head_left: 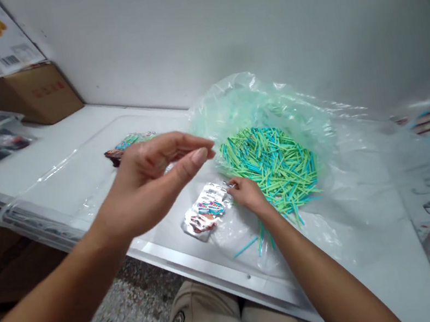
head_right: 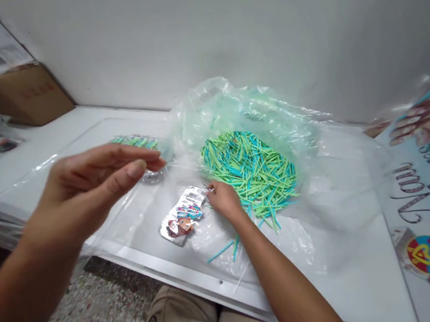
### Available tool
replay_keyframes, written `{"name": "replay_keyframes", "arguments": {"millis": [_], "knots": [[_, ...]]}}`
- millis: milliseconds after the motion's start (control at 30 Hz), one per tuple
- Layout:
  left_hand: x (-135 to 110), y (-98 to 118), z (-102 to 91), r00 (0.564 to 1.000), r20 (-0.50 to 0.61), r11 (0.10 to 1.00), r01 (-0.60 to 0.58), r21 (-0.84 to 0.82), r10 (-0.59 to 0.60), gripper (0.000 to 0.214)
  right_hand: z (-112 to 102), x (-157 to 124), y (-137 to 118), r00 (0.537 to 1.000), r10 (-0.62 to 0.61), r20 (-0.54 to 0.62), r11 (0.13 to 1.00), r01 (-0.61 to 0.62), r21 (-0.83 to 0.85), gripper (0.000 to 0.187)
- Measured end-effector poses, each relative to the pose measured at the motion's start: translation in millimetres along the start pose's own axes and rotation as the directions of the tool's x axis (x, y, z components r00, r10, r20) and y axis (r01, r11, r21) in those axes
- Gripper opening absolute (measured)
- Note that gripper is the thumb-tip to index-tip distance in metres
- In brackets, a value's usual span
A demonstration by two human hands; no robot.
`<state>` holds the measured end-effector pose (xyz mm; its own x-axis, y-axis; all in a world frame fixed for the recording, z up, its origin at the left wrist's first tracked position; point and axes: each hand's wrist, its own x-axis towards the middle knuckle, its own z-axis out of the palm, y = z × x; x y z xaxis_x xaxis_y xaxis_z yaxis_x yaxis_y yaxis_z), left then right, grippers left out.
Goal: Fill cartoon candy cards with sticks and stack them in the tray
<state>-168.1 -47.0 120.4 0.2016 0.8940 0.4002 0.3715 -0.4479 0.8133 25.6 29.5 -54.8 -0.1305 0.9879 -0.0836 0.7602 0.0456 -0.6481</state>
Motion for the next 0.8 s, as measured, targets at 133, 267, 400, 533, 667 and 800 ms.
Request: {"name": "replay_keyframes", "arguments": {"millis": [133, 267, 400, 533, 667, 800], "knots": [[-24.3, -34.0, 30.5, 0.987, -0.005, 0.985, 0.157, -0.077, -0.158, 0.051, -22.3, -40.2, -6.8, 0.986, -0.167, 0.013, 0.921, 0.152, 0.359, 0.021], [-49.3, -62.6, 75.3, 0.872, 0.371, 0.880, 0.419, -0.223, -0.321, 0.043, -41.1, -90.3, -13.5, 0.963, -0.269, -0.022, 0.692, 0.209, 0.690, 0.021], [-73.0, -75.6, 95.8, 0.745, 0.441, 0.677, 0.654, -0.337, -0.500, 0.030, -57.0, -121.3, 15.9, 0.996, -0.071, -0.055, 0.827, 0.090, 0.554, 0.030], [-86.6, -77.4, 93.7, 0.733, 0.260, 0.630, 0.676, -0.383, -0.629, 0.023, -62.0, -131.7, 56.7, 0.989, -0.121, -0.084, 0.986, 0.129, 0.108, 0.022], [-93.3, -75.4, 98.6, 0.724, 0.246, 0.600, 0.678, -0.424, -0.644, 0.023, -54.3, -127.7, 61.8, 0.947, -0.250, 0.203, 0.865, 0.312, -0.392, 0.026], [-103.2, -72.1, 108.5, 0.793, 0.352, 0.761, 0.594, -0.261, -0.498, 0.023, -53.0, -115.9, 56.8, 0.908, -0.253, 0.333, 0.645, 0.415, -0.642, 0.025]]}}
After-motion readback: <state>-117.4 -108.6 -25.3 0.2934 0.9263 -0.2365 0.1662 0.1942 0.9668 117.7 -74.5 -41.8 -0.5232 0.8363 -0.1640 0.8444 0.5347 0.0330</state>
